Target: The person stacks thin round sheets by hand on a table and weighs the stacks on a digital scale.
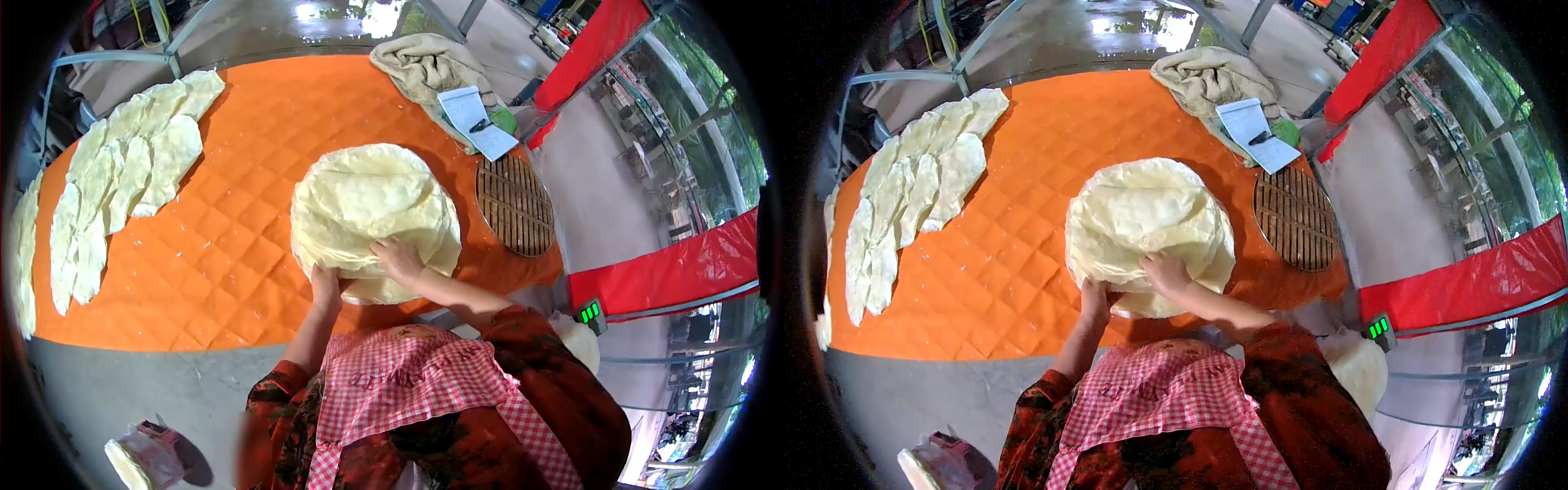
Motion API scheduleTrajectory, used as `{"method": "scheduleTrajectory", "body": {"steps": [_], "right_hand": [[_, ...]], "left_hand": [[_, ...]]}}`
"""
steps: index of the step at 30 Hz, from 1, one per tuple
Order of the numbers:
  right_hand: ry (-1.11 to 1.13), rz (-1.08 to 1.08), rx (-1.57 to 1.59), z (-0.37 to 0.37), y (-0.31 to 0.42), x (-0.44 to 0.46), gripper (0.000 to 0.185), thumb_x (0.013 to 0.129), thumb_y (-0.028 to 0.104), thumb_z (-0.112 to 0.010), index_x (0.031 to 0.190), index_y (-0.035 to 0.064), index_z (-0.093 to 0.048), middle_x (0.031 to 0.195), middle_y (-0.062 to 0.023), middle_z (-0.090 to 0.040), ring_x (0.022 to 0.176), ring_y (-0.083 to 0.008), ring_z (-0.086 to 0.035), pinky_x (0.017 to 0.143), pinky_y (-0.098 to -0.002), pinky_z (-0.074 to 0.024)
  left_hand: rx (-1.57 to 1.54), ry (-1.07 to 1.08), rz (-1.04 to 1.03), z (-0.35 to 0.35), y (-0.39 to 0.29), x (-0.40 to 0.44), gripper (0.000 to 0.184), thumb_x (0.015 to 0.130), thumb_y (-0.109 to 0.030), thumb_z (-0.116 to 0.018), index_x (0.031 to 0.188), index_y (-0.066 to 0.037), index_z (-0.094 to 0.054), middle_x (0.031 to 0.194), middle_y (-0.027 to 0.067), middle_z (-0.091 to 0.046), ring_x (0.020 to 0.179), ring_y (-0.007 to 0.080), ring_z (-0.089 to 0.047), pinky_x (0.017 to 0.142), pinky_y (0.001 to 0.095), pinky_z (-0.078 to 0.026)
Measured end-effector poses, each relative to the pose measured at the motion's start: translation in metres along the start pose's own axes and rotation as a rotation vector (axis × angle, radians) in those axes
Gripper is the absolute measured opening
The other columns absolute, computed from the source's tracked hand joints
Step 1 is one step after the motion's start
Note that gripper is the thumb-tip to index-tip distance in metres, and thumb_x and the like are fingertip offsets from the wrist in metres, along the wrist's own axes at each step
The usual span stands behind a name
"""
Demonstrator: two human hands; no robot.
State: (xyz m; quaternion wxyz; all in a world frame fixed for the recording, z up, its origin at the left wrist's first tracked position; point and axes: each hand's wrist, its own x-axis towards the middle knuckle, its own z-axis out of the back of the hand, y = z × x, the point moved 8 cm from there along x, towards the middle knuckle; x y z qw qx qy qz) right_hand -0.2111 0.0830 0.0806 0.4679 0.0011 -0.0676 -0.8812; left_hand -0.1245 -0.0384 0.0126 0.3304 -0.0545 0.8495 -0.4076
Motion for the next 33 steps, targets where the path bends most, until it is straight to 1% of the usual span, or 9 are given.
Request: {"method": "scheduleTrajectory", "body": {"steps": [5,6,9,12,14,18,23,29,33], "right_hand": [[0.151,-0.066,0.106,0.001,0.014,-0.021,0.064,0.086,0.030,-0.061,0.138,0.0000,-0.038,0.142,-0.0163,-0.037,0.132,-0.0333,-0.035,0.103,-0.0477,-0.0384],[0.330,-0.134,0.199,-0.019,0.006,-0.021,0.081,0.084,0.040,-0.063,0.147,0.0061,-0.023,0.152,-0.0131,-0.019,0.141,-0.0312,-0.015,0.112,-0.0487,-0.0266],[0.095,-0.089,0.136,0.002,0.017,-0.026,0.066,0.084,0.026,-0.063,0.142,0.0100,-0.036,0.144,-0.0172,-0.036,0.128,-0.0333,-0.040,0.101,-0.0479,-0.0401],[0.304,-0.324,0.327,-0.015,-0.021,-0.004,0.046,0.082,0.009,-0.060,0.127,0.0079,-0.052,0.124,-0.0179,-0.055,0.107,-0.0330,-0.058,0.082,-0.0426,-0.0513],[0.246,-0.359,0.284,0.023,-0.048,0.034,0.014,0.081,0.002,-0.056,0.082,0.0086,-0.068,0.081,-0.0154,-0.067,0.074,-0.0279,-0.065,0.065,-0.0410,-0.0527],[0.127,-0.166,0.100,0.209,-0.017,0.098,0.025,0.080,-0.001,-0.051,0.095,0.0067,-0.070,0.081,-0.0169,-0.068,0.066,-0.0223,-0.065,0.065,-0.0381,-0.0521],[-0.017,-0.253,0.920,0.341,-0.040,0.108,0.042,0.075,0.001,-0.067,0.115,-0.0093,-0.055,0.098,-0.0200,-0.066,0.085,-0.0234,-0.068,0.074,-0.0355,-0.0574],[0.024,-0.511,1.547,0.203,-0.139,0.064,0.052,0.074,-0.001,-0.067,0.124,-0.0028,-0.053,0.113,-0.0151,-0.063,0.097,-0.0256,-0.064,0.088,-0.0423,-0.0514],[0.005,-0.873,1.701,0.022,-0.178,-0.025,0.050,0.076,0.002,-0.067,0.124,-0.0026,-0.053,0.113,-0.0169,-0.063,0.099,-0.0270,-0.063,0.087,-0.0416,-0.0522]], "left_hand": [[-0.098,0.090,0.021,-0.006,-0.002,0.004,0.035,0.093,-0.008,-0.039,0.128,-0.004,-0.037,0.114,0.0185,-0.056,0.092,0.0301,-0.064,0.073,0.0390,-0.059],[-0.107,0.091,0.017,-0.006,-0.001,0.004,0.036,0.093,-0.008,-0.039,0.128,-0.004,-0.037,0.114,0.0189,-0.056,0.094,0.0309,-0.064,0.074,0.0400,-0.059],[-0.157,0.125,-0.008,-0.009,-0.006,-0.001,0.034,0.093,-0.009,-0.039,0.126,-0.005,-0.038,0.115,0.0188,-0.056,0.097,0.0328,-0.063,0.078,0.0434,-0.057],[-0.252,0.239,0.007,-0.018,-0.010,-0.001,0.030,0.093,-0.012,-0.043,0.122,-0.007,-0.040,0.117,0.0175,-0.055,0.103,0.0342,-0.060,0.086,0.0471,-0.052],[-0.313,0.287,-0.003,-0.026,-0.020,-0.008,0.031,0.092,-0.021,-0.050,0.120,-0.009,-0.041,0.119,0.0155,-0.054,0.111,0.0340,-0.055,0.094,0.0493,-0.046],[-0.384,0.270,0.029,-0.010,-0.015,0.000,0.044,0.090,-0.031,-0.059,0.124,-0.011,-0.039,0.122,0.0136,-0.051,0.115,0.0325,-0.050,0.100,0.0503,-0.040],[-0.470,0.369,0.042,-0.022,-0.024,-0.006,0.066,0.086,-0.039,-0.064,0.136,-0.012,-0.031,0.130,0.0151,-0.042,0.122,0.0329,-0.041,0.101,0.0515,-0.037],[-0.581,0.471,-0.148,-0.011,-0.066,-0.046,0.068,0.088,-0.053,-0.051,0.141,-0.012,-0.037,0.140,0.0083,-0.044,0.128,0.0304,-0.042,0.106,0.0487,-0.035],[-0.678,0.439,0.067,0.001,-0.038,-0.040,0.068,0.090,-0.056,-0.046,0.141,-0.013,-0.036,0.141,0.0092,-0.043,0.128,0.0312,-0.042,0.103,0.0491,-0.037]]}}
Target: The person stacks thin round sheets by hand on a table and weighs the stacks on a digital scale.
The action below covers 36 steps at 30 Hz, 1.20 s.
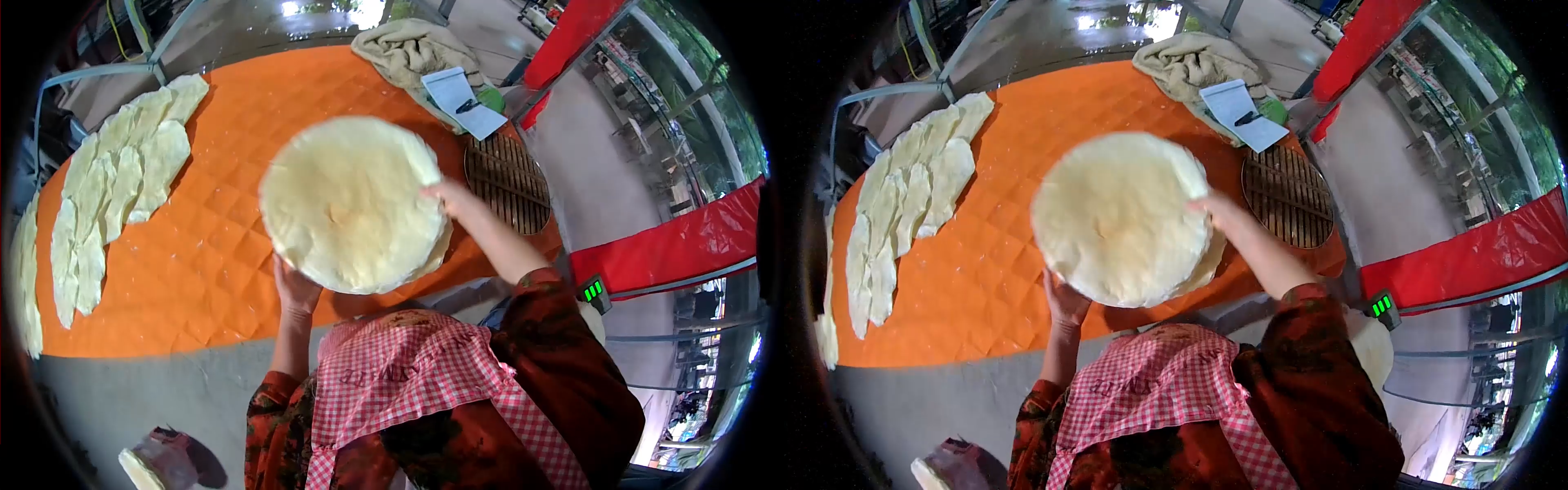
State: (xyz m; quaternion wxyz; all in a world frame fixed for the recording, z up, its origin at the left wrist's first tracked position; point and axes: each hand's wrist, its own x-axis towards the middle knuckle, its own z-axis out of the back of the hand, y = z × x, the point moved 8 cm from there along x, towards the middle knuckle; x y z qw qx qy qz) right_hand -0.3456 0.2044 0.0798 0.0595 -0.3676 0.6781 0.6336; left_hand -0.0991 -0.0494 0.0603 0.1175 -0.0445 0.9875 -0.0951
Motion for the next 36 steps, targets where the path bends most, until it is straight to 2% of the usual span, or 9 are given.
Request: {"method": "scheduleTrajectory", "body": {"steps": [2,7,11,15,18,22,28,32,36], "right_hand": [[-0.152,-0.099,0.009,0.065,-0.097,0.040,0.048,0.080,-0.002,-0.064,0.125,-0.0050,-0.050,0.116,-0.0186,-0.061,0.100,-0.0284,-0.063,0.091,-0.0409,-0.0506],[-0.029,-0.208,0.207,0.050,-0.078,0.016,0.052,0.083,0.017,-0.068,0.128,-0.0029,-0.049,0.122,-0.0194,-0.057,0.108,-0.0318,-0.059,0.092,-0.0443,-0.0488],[-0.078,-0.216,0.280,0.030,-0.027,0.010,0.061,0.081,0.027,-0.072,0.129,-0.0026,-0.048,0.128,-0.0195,-0.053,0.118,-0.0294,-0.052,0.097,-0.0430,-0.0445],[0.026,-0.076,-0.094,0.038,-0.019,0.046,0.060,0.078,0.017,-0.072,0.128,-0.0038,-0.048,0.125,-0.0197,-0.054,0.115,-0.0288,-0.054,0.095,-0.0401,-0.0452],[0.041,-0.089,-0.058,0.045,-0.022,0.052,0.060,0.075,0.014,-0.073,0.127,-0.0044,-0.048,0.123,-0.0200,-0.055,0.114,-0.0286,-0.055,0.095,-0.0397,-0.0452],[0.080,-0.146,-0.055,0.051,-0.035,0.047,0.059,0.074,0.015,-0.074,0.123,-0.0057,-0.050,0.122,-0.0200,-0.056,0.112,-0.0289,-0.056,0.095,-0.0412,-0.0460],[0.227,-0.308,0.104,0.045,-0.007,0.071,0.052,0.075,0.016,-0.074,0.118,-0.0059,-0.054,0.113,-0.0179,-0.062,0.099,-0.0281,-0.062,0.090,-0.0418,-0.0481],[0.295,0.042,-0.136,0.047,-0.015,0.121,0.049,0.073,0.013,-0.075,0.114,-0.0053,-0.056,0.106,-0.0175,-0.064,0.089,-0.0265,-0.065,0.085,-0.0389,-0.0502],[0.298,-0.088,-0.208,0.054,-0.011,0.031,0.056,0.072,0.015,-0.076,0.118,-0.0069,-0.052,0.119,-0.0191,-0.058,0.108,-0.0281,-0.057,0.095,-0.0389,-0.0449]], "left_hand": [[0.222,-0.118,0.150,0.066,0.021,0.013,0.056,0.093,-0.041,-0.047,0.139,-0.011,-0.038,0.138,0.0123,-0.045,0.124,0.0312,-0.046,0.093,0.0494,-0.047],[0.635,-0.305,0.012,0.055,0.014,0.014,0.053,0.083,-0.004,-0.054,0.134,-0.008,-0.038,0.121,0.0160,-0.054,0.101,0.0311,-0.060,0.074,0.0435,-0.055],[0.637,-0.402,-0.073,0.048,0.013,0.014,0.053,0.077,0.001,-0.052,0.129,-0.007,-0.042,0.100,0.0112,-0.061,0.084,0.0256,-0.063,0.063,0.0390,-0.056],[0.756,-0.353,-0.029,0.078,0.003,0.021,0.041,0.081,-0.006,-0.054,0.122,-0.004,-0.050,0.097,0.0110,-0.064,0.094,0.0235,-0.062,0.069,0.0384,-0.054],[0.412,-0.531,-0.069,0.085,0.008,0.006,0.037,0.079,-0.008,-0.056,0.116,-0.002,-0.051,0.091,0.0076,-0.062,0.076,0.0217,-0.063,0.066,0.0335,-0.053],[0.527,-0.477,0.021,0.052,0.058,-0.026,0.038,0.087,-0.015,-0.054,0.122,0.000,-0.050,0.109,0.0105,-0.063,0.098,0.0260,-0.061,0.083,0.0377,-0.051],[0.497,-0.582,-0.224,0.083,0.055,-0.020,0.033,0.081,-0.009,-0.055,0.112,0.004,-0.055,0.105,0.0096,-0.061,0.096,0.0232,-0.060,0.083,0.0370,-0.050],[0.301,-0.584,-0.260,0.040,0.075,-0.023,0.047,0.084,-0.024,-0.054,0.122,0.002,-0.051,0.120,0.0137,-0.057,0.112,0.0293,-0.054,0.095,0.0429,-0.044],[0.310,-0.474,-0.283,0.012,0.077,-0.033,0.055,0.088,-0.030,-0.051,0.134,-0.001,-0.041,0.128,0.0144,-0.053,0.118,0.0308,-0.051,0.101,0.0439,-0.040]]}}
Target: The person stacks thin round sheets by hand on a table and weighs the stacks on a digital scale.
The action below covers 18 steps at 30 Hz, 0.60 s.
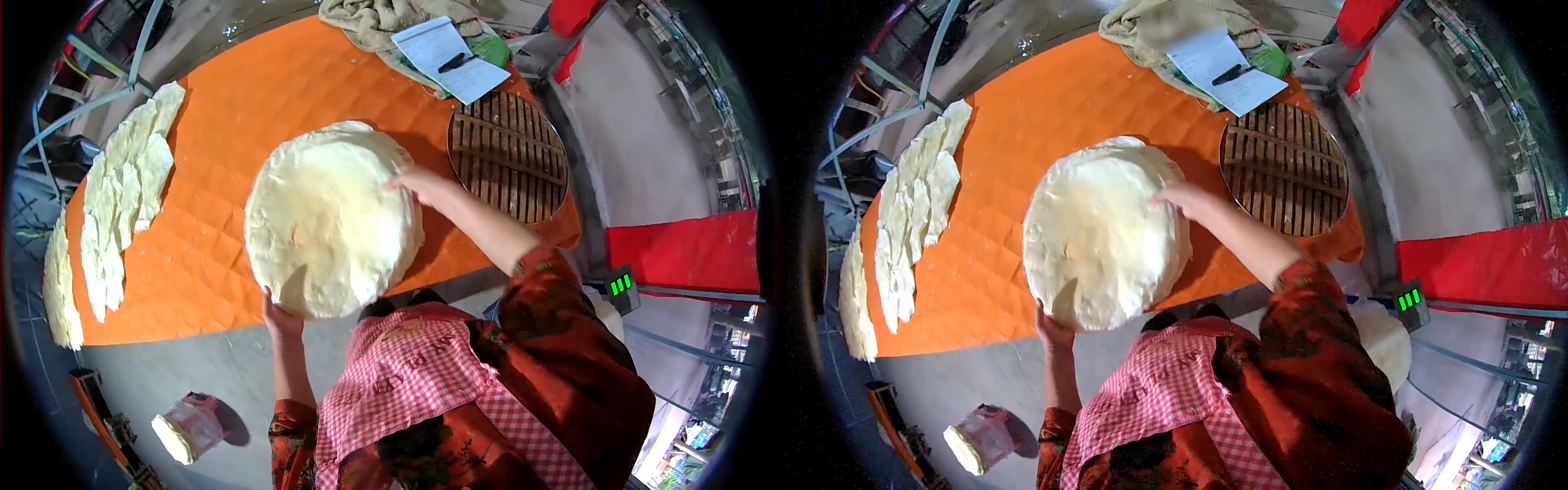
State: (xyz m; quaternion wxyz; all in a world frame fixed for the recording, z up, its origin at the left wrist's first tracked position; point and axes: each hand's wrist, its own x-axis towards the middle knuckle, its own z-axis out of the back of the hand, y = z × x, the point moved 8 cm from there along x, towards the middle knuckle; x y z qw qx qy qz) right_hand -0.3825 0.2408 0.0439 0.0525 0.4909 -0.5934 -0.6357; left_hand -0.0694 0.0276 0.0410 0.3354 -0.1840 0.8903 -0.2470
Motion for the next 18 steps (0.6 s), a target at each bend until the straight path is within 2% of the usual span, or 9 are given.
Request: {"method": "scheduleTrajectory", "body": {"steps": [1,3,6,8,9,10,12,15,18], "right_hand": [[-0.035,-0.064,0.056,-0.002,-0.008,-0.017,0.058,0.073,0.015,-0.076,0.121,-0.0066,-0.051,0.123,-0.0192,-0.055,0.112,-0.0286,-0.054,0.097,-0.0395,-0.0431],[-0.044,-0.206,0.290,-0.006,-0.029,-0.031,0.067,0.073,0.018,-0.077,0.129,-0.0042,-0.046,0.130,-0.0192,-0.051,0.116,-0.0297,-0.052,0.100,-0.0413,-0.0401],[-0.104,-0.059,0.196,-0.015,-0.023,-0.024,0.072,0.071,0.019,-0.079,0.130,-0.0029,-0.045,0.130,-0.0184,-0.051,0.116,-0.0289,-0.052,0.098,-0.0395,-0.0412],[-0.402,0.106,-0.148,0.000,-0.037,-0.012,0.072,0.065,0.019,-0.080,0.126,-0.0023,-0.049,0.121,-0.0165,-0.057,0.113,-0.0266,-0.054,0.094,-0.0333,-0.0432],[-0.411,0.118,-0.300,0.003,-0.037,-0.008,0.076,0.062,0.019,-0.080,0.127,-0.0028,-0.048,0.120,-0.0166,-0.058,0.113,-0.0264,-0.054,0.094,-0.0329,-0.0436],[-0.350,0.199,-0.330,0.002,-0.036,-0.003,0.074,0.063,0.014,-0.079,0.128,-0.0020,-0.047,0.120,-0.0168,-0.057,0.114,-0.0268,-0.053,0.096,-0.0322,-0.0430],[-0.314,0.182,-0.330,-0.003,-0.025,-0.006,0.073,0.064,0.007,-0.076,0.130,-0.0010,-0.046,0.120,-0.0172,-0.057,0.115,-0.0272,-0.052,0.099,-0.0326,-0.0418],[-0.352,0.416,-0.471,-0.019,0.026,-0.023,0.071,0.064,0.002,-0.073,0.130,-0.0009,-0.046,0.118,-0.0163,-0.058,0.111,-0.0265,-0.054,0.097,-0.0338,-0.0432],[-0.287,0.424,-0.324,-0.026,0.056,-0.067,0.062,0.065,0.003,-0.073,0.123,-0.0023,-0.053,0.109,-0.0145,-0.063,0.103,-0.0250,-0.059,0.092,-0.0336,-0.0455]], "left_hand": [[0.015,0.054,0.058,0.026,0.006,0.012,0.054,0.090,-0.031,-0.049,0.134,-0.001,-0.041,0.127,0.0140,-0.053,0.118,0.0308,-0.051,0.101,0.0438,-0.040],[0.106,-0.054,0.114,0.044,0.010,0.025,0.050,0.088,-0.028,-0.054,0.130,-0.002,-0.045,0.127,0.0132,-0.054,0.117,0.0306,-0.051,0.100,0.0445,-0.041],[0.191,-0.043,0.150,0.041,0.018,0.028,0.048,0.084,-0.025,-0.058,0.125,-0.003,-0.050,0.122,0.0118,-0.056,0.115,0.0299,-0.052,0.097,0.0442,-0.043],[0.259,-0.051,0.159,0.050,0.020,0.035,0.049,0.083,-0.026,-0.058,0.126,-0.003,-0.050,0.123,0.0117,-0.055,0.115,0.0298,-0.052,0.097,0.0438,-0.043],[0.198,0.006,0.168,0.044,0.019,0.038,0.049,0.083,-0.026,-0.058,0.125,-0.003,-0.050,0.122,0.0116,-0.056,0.114,0.0294,-0.052,0.097,0.0436,-0.043],[0.132,0.055,0.180,0.042,0.016,0.037,0.049,0.083,-0.027,-0.057,0.125,-0.003,-0.050,0.121,0.0115,-0.056,0.114,0.0291,-0.053,0.097,0.0434,-0.043],[0.019,0.063,0.224,0.033,0.007,0.029,0.044,0.085,-0.024,-0.052,0.123,0.000,-0.052,0.117,0.0117,-0.059,0.110,0.0279,-0.056,0.096,0.0435,-0.044],[0.150,0.046,0.193,0.063,-0.002,0.049,0.045,0.085,-0.018,-0.053,0.122,0.006,-0.051,0.113,0.0151,-0.061,0.108,0.0287,-0.057,0.094,0.0457,-0.046],[0.209,0.144,0.219,0.020,-0.019,0.026,0.051,0.082,-0.017,-0.058,0.128,0.002,-0.047,0.119,0.0155,-0.059,0.108,0.0312,-0.058,0.094,0.0489,-0.048]]}}
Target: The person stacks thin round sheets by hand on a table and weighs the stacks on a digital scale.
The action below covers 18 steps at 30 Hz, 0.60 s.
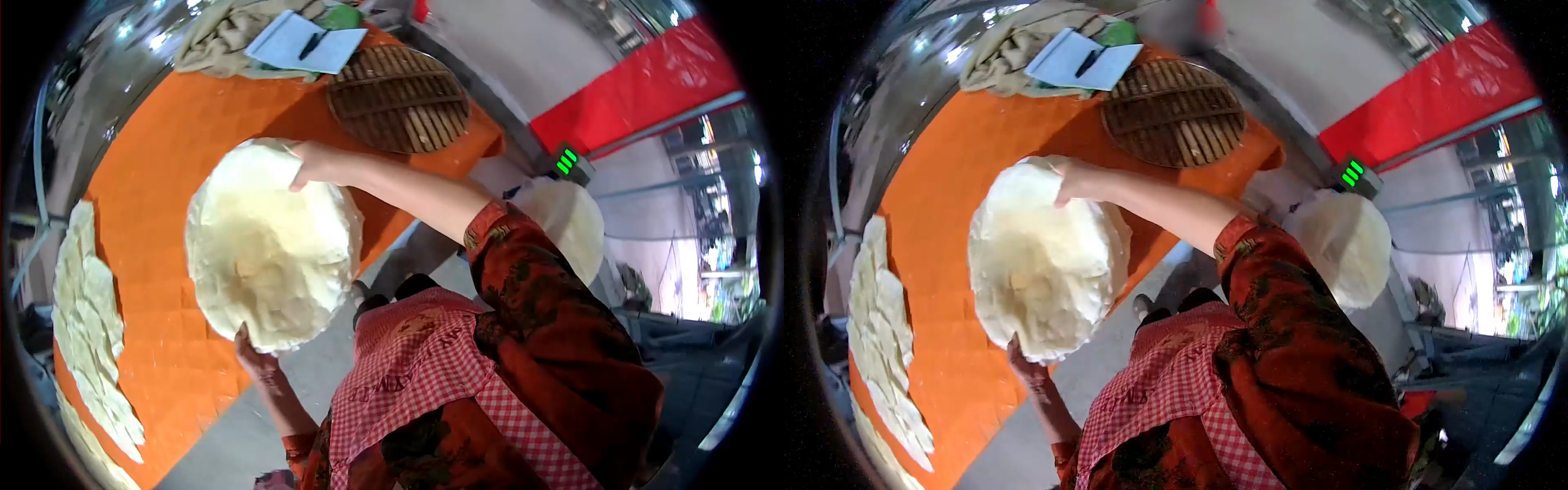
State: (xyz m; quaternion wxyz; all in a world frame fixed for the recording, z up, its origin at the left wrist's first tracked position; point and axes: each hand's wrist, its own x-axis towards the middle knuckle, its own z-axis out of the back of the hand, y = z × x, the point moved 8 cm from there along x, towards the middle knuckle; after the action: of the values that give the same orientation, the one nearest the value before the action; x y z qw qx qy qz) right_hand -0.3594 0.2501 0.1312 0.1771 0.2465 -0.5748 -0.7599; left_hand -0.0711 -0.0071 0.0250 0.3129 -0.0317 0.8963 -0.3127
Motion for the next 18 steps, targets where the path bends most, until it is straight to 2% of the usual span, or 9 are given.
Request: {"method": "scheduleTrajectory", "body": {"steps": [5,7,8,9,10,11,14,16,18], "right_hand": [[-0.015,-0.133,0.299,0.047,-0.012,-0.056,0.038,0.072,0.009,-0.071,0.107,-0.0045,-0.062,0.103,-0.0139,-0.066,0.095,-0.0210,-0.062,0.087,-0.0332,-0.0471],[-0.054,-0.423,0.700,0.054,-0.090,-0.073,0.033,0.077,0.016,-0.071,0.104,-0.0026,-0.063,0.102,-0.0130,-0.067,0.093,-0.0224,-0.063,0.086,-0.0334,-0.0486],[-0.068,-0.409,0.943,0.049,-0.151,-0.072,0.033,0.081,0.027,-0.069,0.103,0.0023,-0.065,0.099,-0.0117,-0.068,0.090,-0.0228,-0.065,0.085,-0.0366,-0.0502],[-0.060,-0.578,0.985,0.041,-0.191,-0.096,0.036,0.084,0.035,-0.066,0.105,0.0064,-0.065,0.094,-0.0104,-0.068,0.088,-0.0234,-0.065,0.083,-0.0406,-0.0506],[-0.051,-0.595,0.879,0.039,-0.190,-0.128,0.039,0.085,0.041,-0.062,0.107,0.0094,-0.064,0.091,-0.0093,-0.068,0.084,-0.0245,-0.065,0.080,-0.0445,-0.0516],[-0.112,-0.624,0.952,0.031,-0.206,-0.141,0.055,0.077,0.046,-0.069,0.116,0.0088,-0.059,0.107,-0.0119,-0.064,0.097,-0.0299,-0.061,0.089,-0.0487,-0.0452],[-0.171,-0.481,0.968,0.014,-0.199,-0.176,0.067,0.075,0.044,-0.072,0.124,0.0053,-0.049,0.115,-0.0145,-0.057,0.098,-0.0281,-0.059,0.072,-0.0499,-0.0524],[-0.533,-0.430,0.675,0.032,-0.170,-0.196,0.071,0.075,0.039,-0.074,0.128,0.0023,-0.044,0.118,-0.0172,-0.055,0.107,-0.0279,-0.055,0.085,-0.0419,-0.0489],[-0.732,-0.185,0.360,0.034,-0.201,-0.178,0.079,0.070,0.027,-0.079,0.131,0.0018,-0.035,0.114,-0.0171,-0.055,0.103,-0.0275,-0.056,0.083,-0.0394,-0.0478]], "left_hand": [[0.084,0.034,0.037,-0.019,0.013,-0.007,0.044,0.082,-0.020,-0.059,0.121,-0.002,-0.053,0.116,0.0123,-0.061,0.109,0.0290,-0.057,0.095,0.0481,-0.046],[0.136,0.029,0.064,0.012,0.051,0.017,0.029,0.084,-0.018,-0.059,0.109,-0.004,-0.058,0.108,0.0094,-0.062,0.103,0.0255,-0.058,0.094,0.0440,-0.045],[0.178,-0.036,0.103,0.022,0.067,0.020,0.027,0.086,-0.016,-0.056,0.109,-0.003,-0.059,0.107,0.0100,-0.063,0.103,0.0253,-0.058,0.096,0.0431,-0.044],[0.132,-0.040,0.158,0.014,0.083,0.019,0.028,0.086,-0.017,-0.056,0.109,-0.001,-0.058,0.108,0.0104,-0.063,0.102,0.0259,-0.058,0.096,0.0430,-0.043],[0.087,-0.044,0.212,0.005,0.098,0.020,0.029,0.087,-0.017,-0.055,0.110,0.000,-0.058,0.108,0.0109,-0.062,0.102,0.0265,-0.058,0.097,0.0429,-0.043],[0.067,-0.064,0.147,0.020,0.097,0.029,0.031,0.087,-0.015,-0.054,0.113,0.002,-0.057,0.111,0.0132,-0.062,0.107,0.0278,-0.056,0.099,0.0434,-0.043],[0.075,0.143,0.158,-0.050,0.091,-0.015,0.034,0.086,-0.012,-0.054,0.117,0.004,-0.055,0.116,0.0153,-0.060,0.112,0.0291,-0.054,0.100,0.0457,-0.041],[0.153,-0.022,0.012,-0.038,0.098,-0.014,0.037,0.086,-0.011,-0.052,0.119,0.005,-0.053,0.118,0.0177,-0.058,0.114,0.0303,-0.054,0.099,0.0485,-0.042],[0.249,0.057,0.017,-0.021,0.128,-0.016,0.039,0.085,-0.012,-0.052,0.121,0.003,-0.052,0.117,0.0165,-0.059,0.112,0.0294,-0.055,0.097,0.0462,-0.044]]}}
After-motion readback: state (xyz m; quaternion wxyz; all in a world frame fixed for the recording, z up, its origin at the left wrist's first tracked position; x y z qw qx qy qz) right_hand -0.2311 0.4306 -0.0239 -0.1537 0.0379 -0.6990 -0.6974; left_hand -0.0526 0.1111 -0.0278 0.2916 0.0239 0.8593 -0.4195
